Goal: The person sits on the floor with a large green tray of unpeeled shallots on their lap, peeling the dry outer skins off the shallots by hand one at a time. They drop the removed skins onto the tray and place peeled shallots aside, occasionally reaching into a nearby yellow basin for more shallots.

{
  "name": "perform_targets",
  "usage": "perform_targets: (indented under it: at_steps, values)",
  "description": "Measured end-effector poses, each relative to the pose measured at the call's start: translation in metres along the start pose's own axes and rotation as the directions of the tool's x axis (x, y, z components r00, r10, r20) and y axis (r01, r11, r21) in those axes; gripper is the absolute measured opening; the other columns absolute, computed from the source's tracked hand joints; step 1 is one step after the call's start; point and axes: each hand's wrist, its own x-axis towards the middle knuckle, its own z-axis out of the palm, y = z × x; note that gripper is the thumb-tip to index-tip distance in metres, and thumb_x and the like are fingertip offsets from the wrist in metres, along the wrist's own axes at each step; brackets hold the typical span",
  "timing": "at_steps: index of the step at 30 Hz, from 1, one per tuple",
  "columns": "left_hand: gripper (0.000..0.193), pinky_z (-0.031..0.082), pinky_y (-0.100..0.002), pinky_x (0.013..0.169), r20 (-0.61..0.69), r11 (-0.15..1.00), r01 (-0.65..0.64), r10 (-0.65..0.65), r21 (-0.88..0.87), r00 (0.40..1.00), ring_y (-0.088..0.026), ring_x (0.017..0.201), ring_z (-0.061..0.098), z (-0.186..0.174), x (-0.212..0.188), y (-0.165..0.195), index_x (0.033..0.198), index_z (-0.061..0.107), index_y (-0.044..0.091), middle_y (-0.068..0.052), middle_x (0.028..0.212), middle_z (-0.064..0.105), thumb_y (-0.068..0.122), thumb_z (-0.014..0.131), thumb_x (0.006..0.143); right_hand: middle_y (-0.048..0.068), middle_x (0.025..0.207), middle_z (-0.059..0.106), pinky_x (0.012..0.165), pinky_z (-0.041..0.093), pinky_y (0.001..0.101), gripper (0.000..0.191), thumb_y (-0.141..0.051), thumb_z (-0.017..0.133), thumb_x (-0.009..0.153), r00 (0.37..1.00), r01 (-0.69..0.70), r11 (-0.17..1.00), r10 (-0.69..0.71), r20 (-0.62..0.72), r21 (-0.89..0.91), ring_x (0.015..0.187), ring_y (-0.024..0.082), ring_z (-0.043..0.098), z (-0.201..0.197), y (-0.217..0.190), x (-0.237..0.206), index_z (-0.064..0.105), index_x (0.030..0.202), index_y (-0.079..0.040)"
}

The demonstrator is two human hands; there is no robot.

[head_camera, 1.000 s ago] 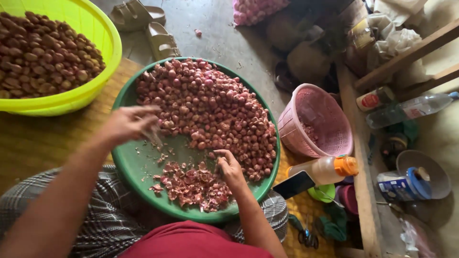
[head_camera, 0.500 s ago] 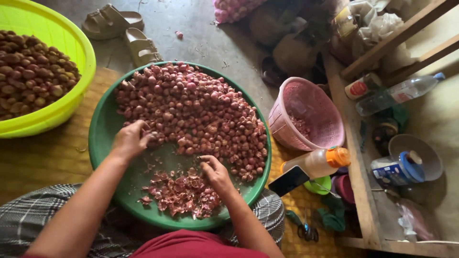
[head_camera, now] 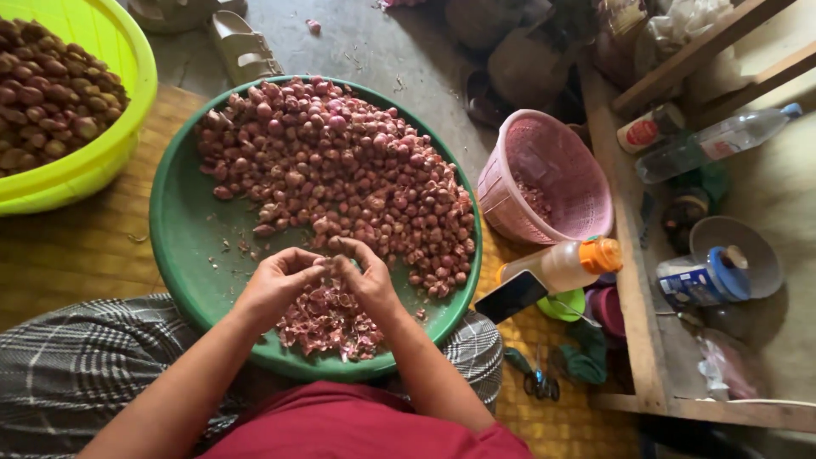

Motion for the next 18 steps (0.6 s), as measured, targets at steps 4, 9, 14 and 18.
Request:
perform_targets:
  at_steps: [4, 9, 14, 18]
  values:
    - [0.021, 0.057, -0.027, 0.078, -0.002, 0.999, -0.036, 0.036, -0.030, 0.999, -0.012, 0.086, 0.068, 0.002, 0.003, -0.006, 0.109, 0.070, -0.002, -0.008, 0.098, 0.075, 0.009, 0.074, 0.091, 0.000, 0.104, 0.071, 0.067, 0.048, 0.0210, 0.037, -0.020, 0.055, 0.104, 0.995, 0.013, 0.998, -0.008, 0.095, -0.055, 0.079, 0.005, 0.059, 0.002, -0.016, -0.013, 0.054, 0.139, -0.009]
    - [0.016, 0.058, -0.027, 0.080, -0.023, 0.998, -0.052, 0.051, -0.046, 0.998, -0.011, 0.088, 0.069, 0.003, 0.002, -0.008, 0.105, 0.068, 0.000, -0.007, 0.099, 0.074, 0.007, 0.072, 0.091, 0.006, 0.095, 0.072, 0.069, 0.052, 0.0273, 0.030, -0.016, 0.056, 0.104, 0.995, 0.101, 0.896, -0.096, 0.033, -0.433, 0.078, 0.010, 0.062, 0.011, -0.023, -0.022, 0.060, 0.133, -0.010]
    - [0.014, 0.058, -0.029, 0.078, -0.001, 0.998, -0.065, 0.065, -0.026, 0.998, -0.012, 0.086, 0.068, 0.006, -0.001, -0.007, 0.103, 0.067, 0.000, -0.008, 0.096, 0.074, 0.006, 0.072, 0.092, 0.009, 0.091, 0.071, 0.071, 0.054, 0.0313, 0.021, -0.016, 0.057, 0.105, 0.969, 0.233, 0.822, -0.241, 0.054, -0.519, 0.080, 0.016, 0.068, 0.011, -0.016, -0.023, 0.061, 0.124, -0.010]
    - [0.014, 0.059, -0.030, 0.075, 0.075, 0.997, -0.063, 0.059, 0.049, 0.995, -0.011, 0.085, 0.068, 0.011, -0.008, -0.009, 0.102, 0.067, 0.000, -0.006, 0.094, 0.072, 0.006, 0.073, 0.090, 0.006, 0.089, 0.069, 0.068, 0.054, 0.0288, 0.012, -0.017, 0.056, 0.108, 0.976, 0.212, 0.850, -0.208, 0.062, -0.482, 0.077, 0.013, 0.067, 0.004, 0.000, -0.021, 0.058, 0.117, -0.009]
